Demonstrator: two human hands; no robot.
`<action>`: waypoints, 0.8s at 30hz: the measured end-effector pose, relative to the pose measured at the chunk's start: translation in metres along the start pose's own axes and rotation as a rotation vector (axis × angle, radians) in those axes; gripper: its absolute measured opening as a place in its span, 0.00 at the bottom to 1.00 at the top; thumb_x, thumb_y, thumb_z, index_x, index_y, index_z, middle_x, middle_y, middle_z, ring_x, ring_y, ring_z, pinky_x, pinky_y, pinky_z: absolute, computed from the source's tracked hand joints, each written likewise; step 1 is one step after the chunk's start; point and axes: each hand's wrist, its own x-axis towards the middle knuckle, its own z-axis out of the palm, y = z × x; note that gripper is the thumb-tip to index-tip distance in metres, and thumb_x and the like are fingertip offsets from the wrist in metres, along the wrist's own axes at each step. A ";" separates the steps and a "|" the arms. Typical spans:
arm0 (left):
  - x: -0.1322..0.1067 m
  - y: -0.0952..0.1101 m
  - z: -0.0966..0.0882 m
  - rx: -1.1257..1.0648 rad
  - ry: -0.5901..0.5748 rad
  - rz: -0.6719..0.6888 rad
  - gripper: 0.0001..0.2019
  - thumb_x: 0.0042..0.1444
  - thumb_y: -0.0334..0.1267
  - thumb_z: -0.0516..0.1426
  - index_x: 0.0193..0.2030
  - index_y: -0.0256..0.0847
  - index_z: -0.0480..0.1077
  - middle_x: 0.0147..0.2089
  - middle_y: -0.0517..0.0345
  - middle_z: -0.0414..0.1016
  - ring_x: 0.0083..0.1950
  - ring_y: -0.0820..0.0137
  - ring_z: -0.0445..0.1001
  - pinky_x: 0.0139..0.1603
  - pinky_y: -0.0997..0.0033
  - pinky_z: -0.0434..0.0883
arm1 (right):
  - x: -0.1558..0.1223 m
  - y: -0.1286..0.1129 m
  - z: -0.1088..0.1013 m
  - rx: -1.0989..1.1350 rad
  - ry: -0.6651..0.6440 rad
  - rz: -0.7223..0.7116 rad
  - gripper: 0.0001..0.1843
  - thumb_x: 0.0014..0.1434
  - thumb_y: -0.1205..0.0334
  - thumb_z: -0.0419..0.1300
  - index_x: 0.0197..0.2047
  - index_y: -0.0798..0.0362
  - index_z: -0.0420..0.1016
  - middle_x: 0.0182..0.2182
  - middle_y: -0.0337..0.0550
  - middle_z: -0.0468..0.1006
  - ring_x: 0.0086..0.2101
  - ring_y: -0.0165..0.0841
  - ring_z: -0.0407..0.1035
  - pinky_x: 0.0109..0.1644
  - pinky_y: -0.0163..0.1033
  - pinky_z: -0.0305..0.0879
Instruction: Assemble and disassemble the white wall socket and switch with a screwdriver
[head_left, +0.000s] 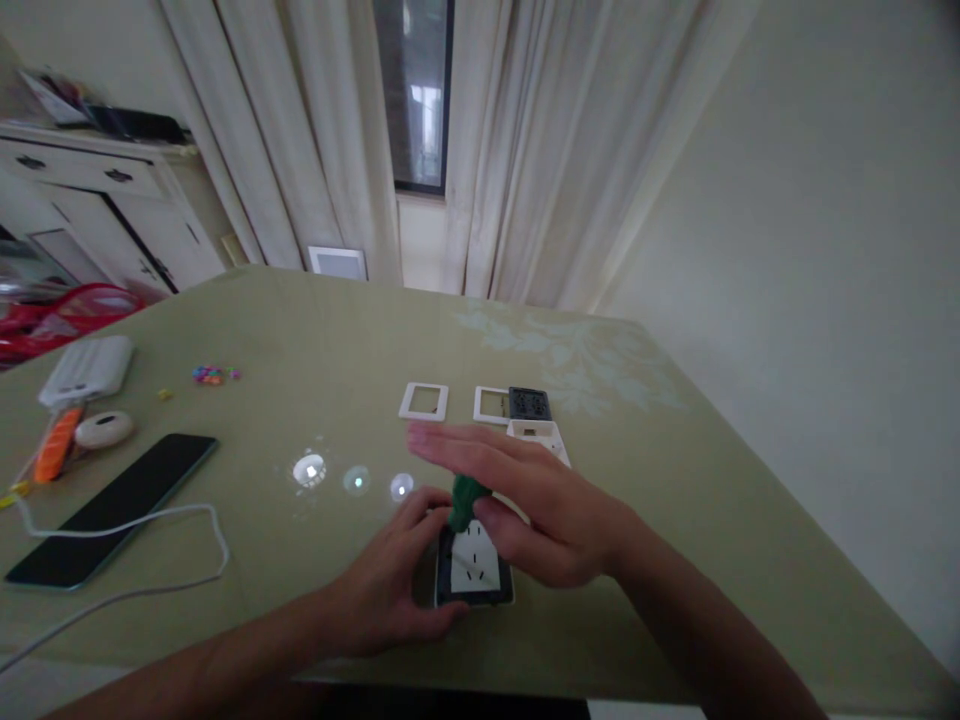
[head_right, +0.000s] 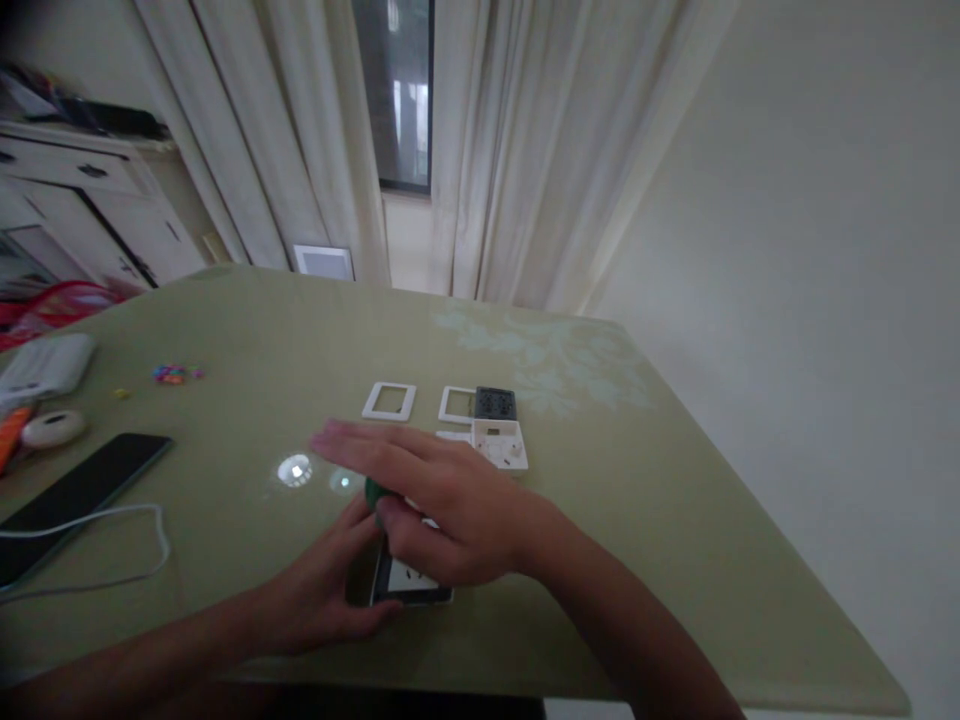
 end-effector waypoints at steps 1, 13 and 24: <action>0.000 0.001 0.000 0.005 -0.002 -0.003 0.38 0.56 0.39 0.71 0.72 0.52 0.65 0.70 0.50 0.66 0.70 0.47 0.67 0.73 0.44 0.70 | 0.000 0.000 0.000 -0.012 0.035 -0.006 0.25 0.77 0.60 0.51 0.73 0.56 0.66 0.54 0.52 0.85 0.48 0.36 0.80 0.50 0.41 0.76; 0.002 0.002 -0.001 -0.034 -0.023 -0.017 0.34 0.56 0.39 0.70 0.68 0.51 0.68 0.69 0.50 0.67 0.70 0.46 0.67 0.72 0.45 0.70 | -0.001 -0.004 -0.003 -0.177 0.185 0.015 0.18 0.74 0.50 0.62 0.58 0.53 0.79 0.36 0.42 0.85 0.36 0.34 0.79 0.43 0.39 0.73; 0.001 0.002 0.000 -0.013 -0.014 -0.011 0.37 0.57 0.41 0.71 0.71 0.52 0.65 0.72 0.50 0.63 0.72 0.45 0.64 0.73 0.42 0.69 | 0.000 -0.002 0.002 -0.051 0.055 0.003 0.26 0.80 0.53 0.47 0.71 0.57 0.69 0.48 0.50 0.85 0.43 0.37 0.79 0.47 0.41 0.74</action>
